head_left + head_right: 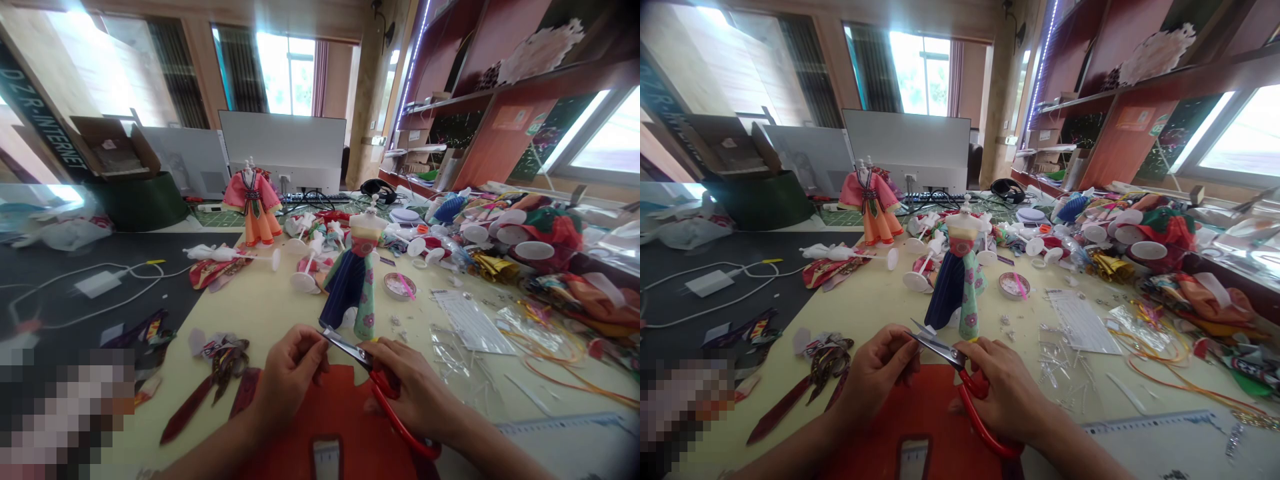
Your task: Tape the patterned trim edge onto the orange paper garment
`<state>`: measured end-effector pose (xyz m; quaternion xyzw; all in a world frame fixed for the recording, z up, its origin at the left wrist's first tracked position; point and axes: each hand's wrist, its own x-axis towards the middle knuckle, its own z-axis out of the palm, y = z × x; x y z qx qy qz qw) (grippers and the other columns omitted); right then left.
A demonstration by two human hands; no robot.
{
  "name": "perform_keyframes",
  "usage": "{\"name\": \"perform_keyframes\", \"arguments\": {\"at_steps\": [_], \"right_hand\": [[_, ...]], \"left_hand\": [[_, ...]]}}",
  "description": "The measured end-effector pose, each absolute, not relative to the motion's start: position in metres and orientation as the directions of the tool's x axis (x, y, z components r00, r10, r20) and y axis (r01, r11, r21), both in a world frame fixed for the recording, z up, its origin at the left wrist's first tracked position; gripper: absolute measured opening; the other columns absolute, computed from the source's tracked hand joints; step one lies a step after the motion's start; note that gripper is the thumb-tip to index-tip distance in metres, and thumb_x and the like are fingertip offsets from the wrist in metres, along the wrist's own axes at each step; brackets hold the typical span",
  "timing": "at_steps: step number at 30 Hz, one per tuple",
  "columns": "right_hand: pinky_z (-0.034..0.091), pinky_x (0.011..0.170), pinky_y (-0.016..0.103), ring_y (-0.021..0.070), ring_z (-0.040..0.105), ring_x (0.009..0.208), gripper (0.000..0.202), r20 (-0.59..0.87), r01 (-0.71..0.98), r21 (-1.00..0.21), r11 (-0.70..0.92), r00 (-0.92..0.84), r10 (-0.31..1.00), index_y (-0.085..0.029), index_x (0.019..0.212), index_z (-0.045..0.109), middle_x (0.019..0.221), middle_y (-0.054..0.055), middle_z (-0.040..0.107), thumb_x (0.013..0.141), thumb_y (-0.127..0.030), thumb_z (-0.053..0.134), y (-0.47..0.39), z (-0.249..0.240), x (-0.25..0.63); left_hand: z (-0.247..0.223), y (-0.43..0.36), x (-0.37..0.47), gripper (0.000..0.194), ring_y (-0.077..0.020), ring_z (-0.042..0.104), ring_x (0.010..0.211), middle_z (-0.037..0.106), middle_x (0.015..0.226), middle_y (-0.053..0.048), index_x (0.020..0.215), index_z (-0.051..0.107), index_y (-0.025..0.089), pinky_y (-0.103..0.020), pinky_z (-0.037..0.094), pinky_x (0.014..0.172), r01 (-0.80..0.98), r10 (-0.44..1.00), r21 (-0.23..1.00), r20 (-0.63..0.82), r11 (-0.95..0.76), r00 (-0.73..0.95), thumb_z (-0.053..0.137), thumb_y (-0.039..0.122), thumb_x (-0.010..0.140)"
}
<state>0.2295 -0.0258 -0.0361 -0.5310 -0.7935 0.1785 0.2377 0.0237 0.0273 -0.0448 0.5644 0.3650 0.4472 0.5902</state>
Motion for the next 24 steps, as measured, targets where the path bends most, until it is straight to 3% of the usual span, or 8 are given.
{"name": "perform_keyframes", "arguments": {"at_steps": [24], "right_hand": [[0.041,0.065,0.029,0.0186,0.055,0.073,0.043,0.267,0.792,-0.442,0.423,-0.334,0.904,-0.02,0.112,0.054,0.08,0.004,0.06,0.08,-0.047,0.06,-0.0256,-0.0456,0.2306]], "left_hand": [[-0.0451,0.0275,0.0233,0.023,-0.0079,0.05,0.046,0.057,0.056,0.003,0.079,0.052,0.017,-0.018,0.041,0.044,-0.123,0.942,0.991,0.09,-0.052,0.322,0.06,0.038,0.08]]}}
